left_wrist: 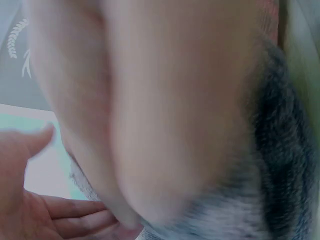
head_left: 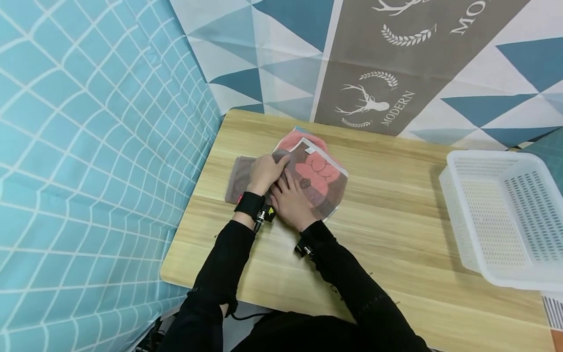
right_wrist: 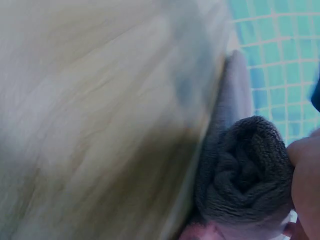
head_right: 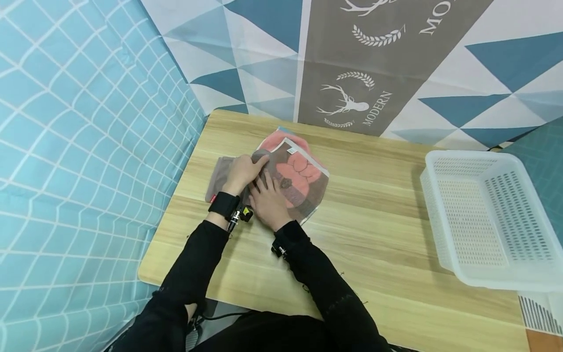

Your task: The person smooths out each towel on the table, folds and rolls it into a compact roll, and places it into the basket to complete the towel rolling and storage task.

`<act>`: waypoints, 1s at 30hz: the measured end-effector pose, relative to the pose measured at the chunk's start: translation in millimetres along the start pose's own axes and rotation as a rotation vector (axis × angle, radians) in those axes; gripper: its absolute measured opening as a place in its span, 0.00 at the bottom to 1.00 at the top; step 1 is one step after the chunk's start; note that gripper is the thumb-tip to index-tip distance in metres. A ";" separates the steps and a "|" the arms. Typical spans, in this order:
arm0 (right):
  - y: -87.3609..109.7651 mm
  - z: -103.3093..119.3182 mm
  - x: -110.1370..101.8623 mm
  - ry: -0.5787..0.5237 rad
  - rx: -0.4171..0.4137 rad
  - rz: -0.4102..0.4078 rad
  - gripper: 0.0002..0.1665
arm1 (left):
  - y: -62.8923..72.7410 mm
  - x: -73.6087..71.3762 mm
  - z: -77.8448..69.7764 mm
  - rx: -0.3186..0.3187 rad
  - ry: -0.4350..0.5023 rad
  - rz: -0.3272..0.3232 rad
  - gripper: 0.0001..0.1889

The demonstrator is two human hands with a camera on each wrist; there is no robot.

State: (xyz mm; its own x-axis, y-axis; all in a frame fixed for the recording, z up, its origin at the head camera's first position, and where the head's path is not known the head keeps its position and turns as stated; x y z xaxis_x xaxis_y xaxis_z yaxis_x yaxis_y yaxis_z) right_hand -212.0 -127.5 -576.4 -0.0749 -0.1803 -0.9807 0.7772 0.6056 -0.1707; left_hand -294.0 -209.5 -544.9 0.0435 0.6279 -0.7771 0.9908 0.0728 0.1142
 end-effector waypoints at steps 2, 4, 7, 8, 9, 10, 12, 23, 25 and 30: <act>-2.5 1.1 19.7 0.039 -0.036 0.012 0.29 | -1.0 1.7 -1.3 0.002 -0.029 0.043 0.36; -3.6 2.1 38.6 0.096 -0.077 0.017 0.30 | -1.9 4.6 0.0 -0.001 -0.041 0.093 0.36; -6.9 4.8 47.7 0.110 -0.125 0.038 0.33 | -4.0 5.5 4.2 0.001 -0.017 0.136 0.31; -7.0 7.5 39.6 0.100 -0.133 0.055 0.33 | -5.1 4.4 6.1 0.002 -0.002 0.143 0.29; -7.7 8.8 35.1 0.091 -0.145 0.056 0.33 | -6.0 3.0 8.3 -0.002 0.012 0.151 0.28; -8.0 11.4 23.7 0.053 -0.142 0.084 0.33 | -7.4 1.7 10.9 -0.007 0.030 0.159 0.27; -8.6 13.4 13.1 0.027 -0.162 0.084 0.31 | -10.0 -0.5 16.5 -0.014 0.054 0.174 0.25; 1.1 5.4 -16.6 -0.218 0.004 -0.136 0.26 | -10.4 1.2 41.7 -0.088 0.174 0.221 0.26; 3.4 -3.3 -13.4 -0.271 0.137 -0.117 0.32 | -11.1 3.3 43.6 -0.082 0.256 0.241 0.26; 4.6 -18.6 -2.9 -0.468 0.422 -0.005 0.50 | -14.3 1.4 50.8 -0.144 0.452 0.259 0.19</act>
Point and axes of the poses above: each hand's wrist, its own y-axis away from the middle knuckle, its own x-axis out of the palm, z = x × y, the point moved 8 cm from there along -y, towards the middle knuckle, and after that the axes turned 6 degrees about y, right-handed, at the moved point
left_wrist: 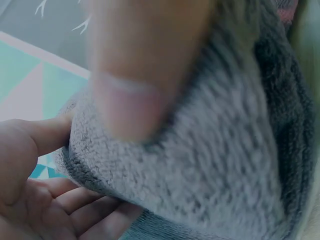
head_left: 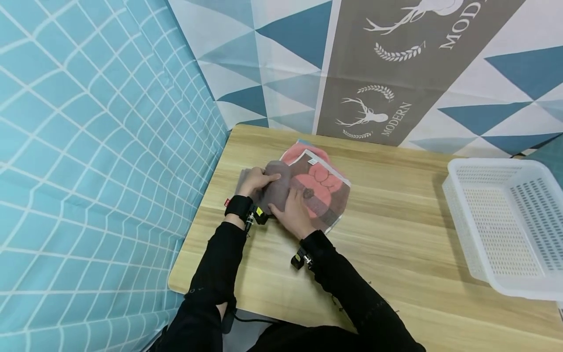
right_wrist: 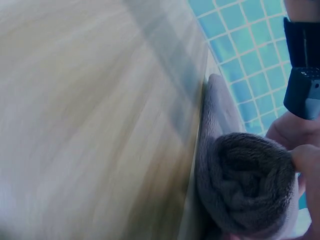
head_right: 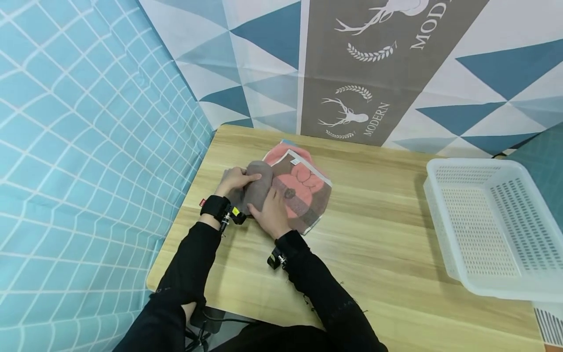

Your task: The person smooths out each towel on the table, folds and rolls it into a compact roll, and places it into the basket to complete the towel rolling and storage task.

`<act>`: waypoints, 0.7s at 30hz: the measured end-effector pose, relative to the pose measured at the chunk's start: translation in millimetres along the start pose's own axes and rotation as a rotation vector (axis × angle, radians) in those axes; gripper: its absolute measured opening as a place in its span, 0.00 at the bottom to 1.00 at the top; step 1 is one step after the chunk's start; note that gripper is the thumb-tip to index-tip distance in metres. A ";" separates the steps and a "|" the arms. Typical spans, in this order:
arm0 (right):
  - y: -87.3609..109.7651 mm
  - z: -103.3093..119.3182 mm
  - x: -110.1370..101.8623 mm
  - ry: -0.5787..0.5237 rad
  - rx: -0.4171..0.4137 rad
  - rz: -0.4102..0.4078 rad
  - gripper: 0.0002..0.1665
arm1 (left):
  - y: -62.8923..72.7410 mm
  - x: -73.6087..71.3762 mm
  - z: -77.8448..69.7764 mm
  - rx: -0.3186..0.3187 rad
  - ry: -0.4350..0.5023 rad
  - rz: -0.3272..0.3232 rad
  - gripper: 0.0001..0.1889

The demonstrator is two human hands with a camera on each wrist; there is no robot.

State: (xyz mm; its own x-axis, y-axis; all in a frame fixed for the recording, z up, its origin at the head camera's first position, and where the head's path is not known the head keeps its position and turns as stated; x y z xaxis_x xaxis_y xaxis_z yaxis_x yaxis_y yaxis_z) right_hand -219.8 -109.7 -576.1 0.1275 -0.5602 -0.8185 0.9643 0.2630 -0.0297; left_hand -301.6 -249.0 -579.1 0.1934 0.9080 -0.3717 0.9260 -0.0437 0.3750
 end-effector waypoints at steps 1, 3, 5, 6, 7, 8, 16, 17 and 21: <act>-0.6 -1.7 1.1 -0.038 0.035 0.013 0.52 | 0.0 -0.6 1.8 -0.020 0.038 -0.002 0.17; -1.4 -2.5 2.6 -0.130 0.075 0.025 0.54 | 0.8 -1.1 4.2 -0.053 0.090 -0.006 0.18; -2.0 -1.6 3.5 -0.195 0.085 0.020 0.55 | 2.3 -0.4 5.3 -0.064 0.130 -0.010 0.22; -2.0 -1.1 3.7 -0.221 0.082 0.014 0.55 | 3.6 0.7 4.7 -0.058 0.141 -0.009 0.23; -1.6 -0.6 3.6 -0.234 0.079 0.008 0.55 | 4.9 2.1 4.3 -0.049 0.140 -0.005 0.24; -0.9 -0.7 3.5 -0.241 0.077 0.004 0.56 | 6.4 3.1 2.3 -0.019 0.102 -0.008 0.24; -0.9 -9.2 -20.3 -0.098 0.056 -0.078 0.47 | 24.8 7.7 -30.4 0.214 -0.387 -0.056 0.28; -1.5 -10.9 -24.5 -0.066 0.057 -0.079 0.48 | 25.8 7.2 -33.0 0.226 -0.426 -0.046 0.27; -3.2 -13.1 -36.4 0.042 0.027 -0.067 0.47 | 30.6 8.2 -46.0 0.309 -0.602 0.009 0.28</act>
Point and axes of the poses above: each hand's wrist, its own y-axis away from the middle knuckle, its own x-axis out of the palm, z = x × y, the point moved 8 cm from there along -y, towards the middle knuckle, and after that the axes turned 6 degrees about y, right-handed, at the moved point
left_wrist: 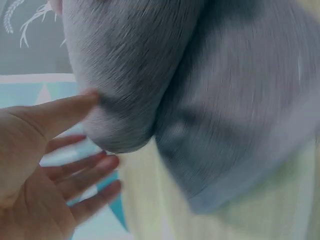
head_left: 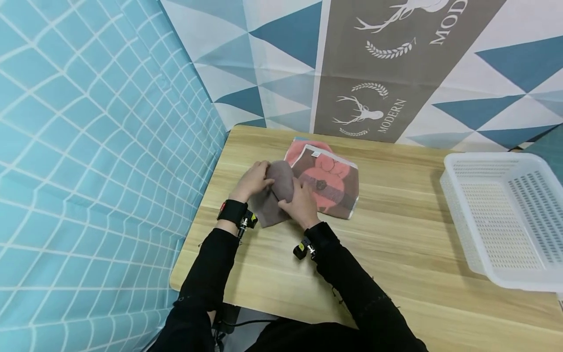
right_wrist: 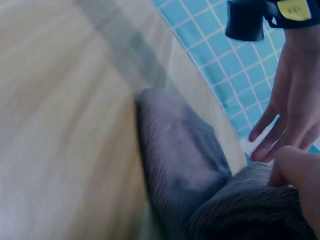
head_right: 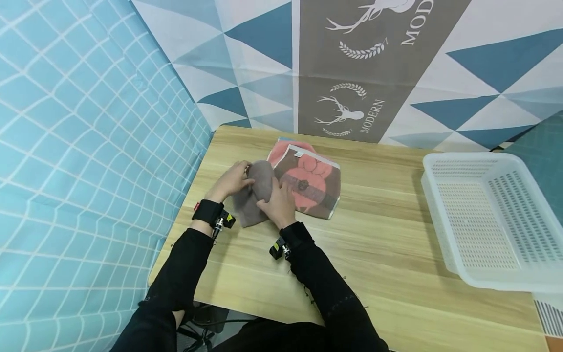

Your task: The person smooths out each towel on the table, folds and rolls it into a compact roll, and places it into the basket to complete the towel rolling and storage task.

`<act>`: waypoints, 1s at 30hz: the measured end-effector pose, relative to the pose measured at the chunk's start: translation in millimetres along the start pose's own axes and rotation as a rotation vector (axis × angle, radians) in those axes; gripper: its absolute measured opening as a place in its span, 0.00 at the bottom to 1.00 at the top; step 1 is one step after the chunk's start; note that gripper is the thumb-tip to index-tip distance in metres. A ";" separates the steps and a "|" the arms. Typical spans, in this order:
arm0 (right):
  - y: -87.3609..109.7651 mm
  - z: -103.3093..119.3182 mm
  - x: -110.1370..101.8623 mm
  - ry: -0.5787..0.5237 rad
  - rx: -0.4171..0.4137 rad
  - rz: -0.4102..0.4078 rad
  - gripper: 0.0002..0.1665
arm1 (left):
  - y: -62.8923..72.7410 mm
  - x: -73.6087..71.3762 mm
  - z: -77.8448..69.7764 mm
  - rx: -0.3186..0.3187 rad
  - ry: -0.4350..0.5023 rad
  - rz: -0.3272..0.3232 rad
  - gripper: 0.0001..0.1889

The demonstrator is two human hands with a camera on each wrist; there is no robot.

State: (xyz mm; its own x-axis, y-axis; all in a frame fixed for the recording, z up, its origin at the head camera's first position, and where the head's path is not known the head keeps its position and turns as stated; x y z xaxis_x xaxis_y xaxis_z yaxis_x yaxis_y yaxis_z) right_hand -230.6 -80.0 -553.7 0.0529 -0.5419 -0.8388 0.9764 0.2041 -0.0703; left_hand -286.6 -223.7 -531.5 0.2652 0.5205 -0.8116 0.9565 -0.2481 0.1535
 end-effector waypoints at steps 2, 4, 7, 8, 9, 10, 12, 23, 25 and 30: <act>-0.1 1.0 0.5 0.047 -0.037 -0.001 0.48 | -0.6 -0.2 -8.3 0.081 -0.093 0.018 0.32; 1.2 2.8 3.2 0.072 -0.071 -0.010 0.48 | -0.7 1.9 -16.9 0.158 -0.169 0.030 0.33; 4.3 7.0 10.2 0.123 -0.106 -0.014 0.48 | -0.5 6.7 -25.7 0.227 -0.256 0.051 0.32; 5.4 9.3 12.1 0.144 -0.119 -0.023 0.49 | -0.5 8.5 -26.8 0.237 -0.284 0.059 0.31; 6.3 11.6 14.4 0.164 -0.132 -0.029 0.49 | -0.5 10.2 -27.6 0.243 -0.309 0.067 0.30; 7.3 14.3 16.7 0.190 -0.147 -0.038 0.49 | -0.6 12.1 -27.9 0.247 -0.333 0.077 0.29; 9.4 20.2 21.6 0.260 -0.185 -0.059 0.49 | -0.7 15.7 -26.9 0.249 -0.367 0.095 0.27; 17.9 42.1 43.6 0.643 -0.372 -0.149 0.30 | 4.2 21.3 -4.6 0.283 -0.297 0.080 0.24; 18.9 44.0 45.5 0.686 -0.408 -0.139 0.28 | 5.2 20.8 -1.4 0.306 -0.277 0.058 0.25; 19.3 43.5 47.1 0.640 -0.507 -0.043 0.40 | 8.1 20.9 5.3 0.338 -0.239 0.019 0.29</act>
Point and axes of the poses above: each hand's wrist, its own y-axis away from the middle knuckle, its own x-axis out of the palm, z = x × y, the point moved 8 cm from there along -y, towards the middle knuckle, and after that the axes turned 6 degrees about y, right-handed, at the moved point
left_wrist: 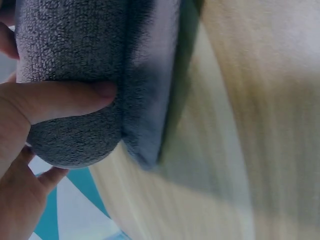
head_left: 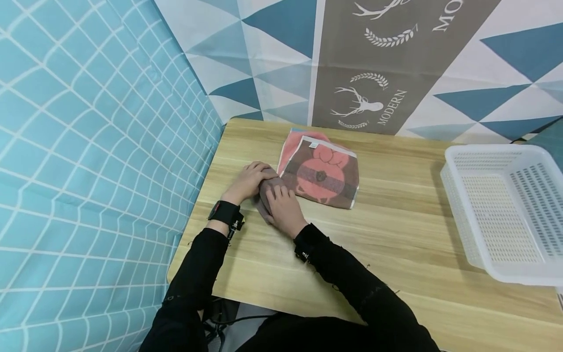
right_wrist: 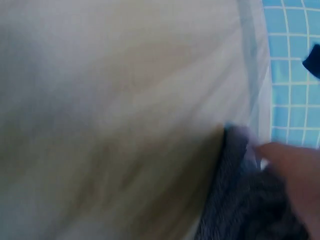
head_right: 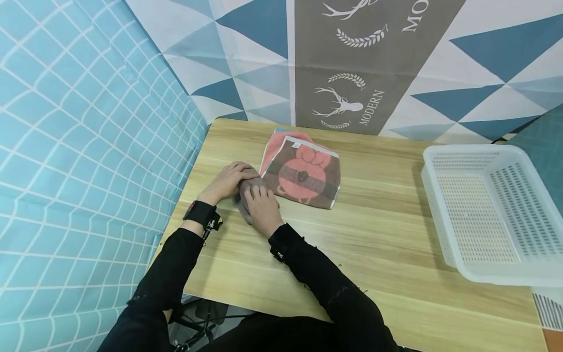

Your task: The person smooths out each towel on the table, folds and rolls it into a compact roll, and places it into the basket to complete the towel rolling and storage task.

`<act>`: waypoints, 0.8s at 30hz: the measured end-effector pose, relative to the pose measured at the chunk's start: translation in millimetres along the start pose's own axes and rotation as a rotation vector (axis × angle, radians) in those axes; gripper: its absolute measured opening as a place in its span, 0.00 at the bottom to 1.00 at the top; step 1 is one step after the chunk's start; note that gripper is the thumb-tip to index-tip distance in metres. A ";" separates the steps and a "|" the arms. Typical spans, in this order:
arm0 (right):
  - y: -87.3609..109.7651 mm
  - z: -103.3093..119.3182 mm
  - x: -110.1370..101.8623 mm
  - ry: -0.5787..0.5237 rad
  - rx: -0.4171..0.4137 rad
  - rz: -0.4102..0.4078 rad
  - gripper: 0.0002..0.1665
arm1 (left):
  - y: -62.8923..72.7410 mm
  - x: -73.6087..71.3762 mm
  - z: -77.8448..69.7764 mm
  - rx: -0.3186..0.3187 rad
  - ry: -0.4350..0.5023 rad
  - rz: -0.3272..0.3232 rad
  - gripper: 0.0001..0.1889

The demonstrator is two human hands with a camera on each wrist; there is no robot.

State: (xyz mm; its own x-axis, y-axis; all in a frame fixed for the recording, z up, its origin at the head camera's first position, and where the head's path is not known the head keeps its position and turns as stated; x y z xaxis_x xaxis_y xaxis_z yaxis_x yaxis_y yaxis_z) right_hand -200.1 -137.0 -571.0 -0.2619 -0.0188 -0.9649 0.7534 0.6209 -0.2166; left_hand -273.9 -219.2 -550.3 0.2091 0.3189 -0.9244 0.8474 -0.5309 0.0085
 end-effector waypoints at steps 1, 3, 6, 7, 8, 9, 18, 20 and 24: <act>-0.3 -2.5 -0.2 -0.057 -0.007 0.013 0.41 | 0.8 -0.1 0.5 0.005 0.008 -0.004 0.29; -1.0 -10.0 -1.0 -0.213 0.006 0.028 0.39 | 2.7 -0.2 2.0 0.013 0.027 -0.013 0.31; 0.2 -27.3 0.8 -0.488 0.128 0.046 0.37 | 6.1 -0.1 4.6 0.026 0.042 -0.036 0.33; 1.5 -33.3 3.4 -0.550 0.183 0.055 0.39 | 7.1 -0.1 5.7 0.029 0.042 -0.047 0.34; 3.3 -39.0 5.7 -0.601 0.239 0.064 0.42 | 8.2 0.1 6.7 0.030 0.038 -0.056 0.34; 5.6 -43.8 9.0 -0.630 0.292 0.080 0.46 | 9.0 0.2 7.4 0.031 0.026 -0.065 0.34; 10.4 -46.6 13.5 -0.561 0.327 0.192 0.53 | 21.8 -3.0 -4.8 -0.029 -0.158 0.008 0.40; 9.5 -42.0 9.1 -0.460 0.275 0.174 0.53 | 24.0 -4.1 -10.0 -0.059 -0.195 0.085 0.44; 9.5 -34.7 1.3 -0.315 0.210 0.122 0.51 | 25.4 -5.0 -17.7 -0.120 -0.167 0.248 0.50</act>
State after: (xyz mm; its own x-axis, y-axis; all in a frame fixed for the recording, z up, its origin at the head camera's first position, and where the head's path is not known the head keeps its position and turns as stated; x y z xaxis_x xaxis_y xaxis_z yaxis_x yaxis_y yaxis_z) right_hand -214.2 -103.9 -569.2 0.0100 -0.2147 -0.9766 0.8831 0.4600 -0.0921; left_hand -244.8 -220.4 -538.7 0.3419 0.0526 -0.9383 0.8342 -0.4767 0.2772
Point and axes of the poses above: each hand's wrist, its own y-axis away from the middle knuckle, its own x-axis out of the palm, z = x × y, the point moved 8 cm from there along -y, towards the middle knuckle, and after that the axes turned 6 degrees about y, right-handed, at the moved point
